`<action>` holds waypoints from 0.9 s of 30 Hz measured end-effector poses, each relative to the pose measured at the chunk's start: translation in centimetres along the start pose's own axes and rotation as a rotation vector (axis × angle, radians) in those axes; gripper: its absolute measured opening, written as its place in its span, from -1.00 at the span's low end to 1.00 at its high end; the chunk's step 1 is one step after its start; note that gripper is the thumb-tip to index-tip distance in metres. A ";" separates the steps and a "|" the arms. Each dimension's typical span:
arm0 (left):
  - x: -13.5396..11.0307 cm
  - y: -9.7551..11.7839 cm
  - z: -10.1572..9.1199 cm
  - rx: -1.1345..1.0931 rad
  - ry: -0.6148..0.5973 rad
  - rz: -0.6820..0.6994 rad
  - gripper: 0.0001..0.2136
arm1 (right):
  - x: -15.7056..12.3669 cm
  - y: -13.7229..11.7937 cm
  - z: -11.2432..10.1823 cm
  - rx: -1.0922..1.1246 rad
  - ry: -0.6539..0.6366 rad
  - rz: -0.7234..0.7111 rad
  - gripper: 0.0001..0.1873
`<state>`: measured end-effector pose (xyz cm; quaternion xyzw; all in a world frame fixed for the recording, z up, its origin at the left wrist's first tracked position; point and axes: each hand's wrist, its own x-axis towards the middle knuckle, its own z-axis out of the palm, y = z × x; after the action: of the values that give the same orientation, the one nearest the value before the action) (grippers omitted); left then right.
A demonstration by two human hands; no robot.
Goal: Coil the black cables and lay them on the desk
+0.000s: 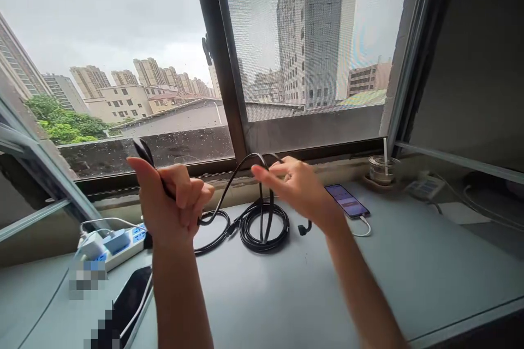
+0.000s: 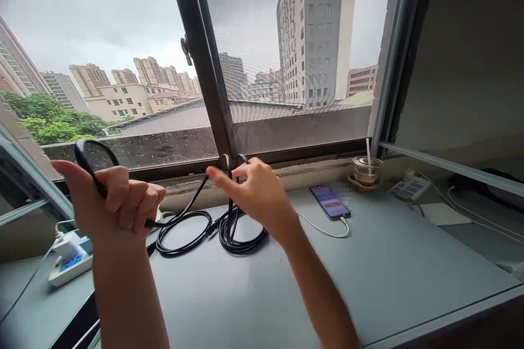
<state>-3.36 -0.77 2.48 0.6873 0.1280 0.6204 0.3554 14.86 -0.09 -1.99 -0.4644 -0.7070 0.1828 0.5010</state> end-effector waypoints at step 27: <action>-0.9 -1.7 1.0 0.375 -0.050 -0.373 -0.34 | -0.8 -1.4 -1.5 0.574 0.260 -0.183 -0.72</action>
<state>-2.11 -0.44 0.68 0.7208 0.3564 0.4926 0.3328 15.53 -1.79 -0.77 -0.2582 -0.5955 0.2681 0.7119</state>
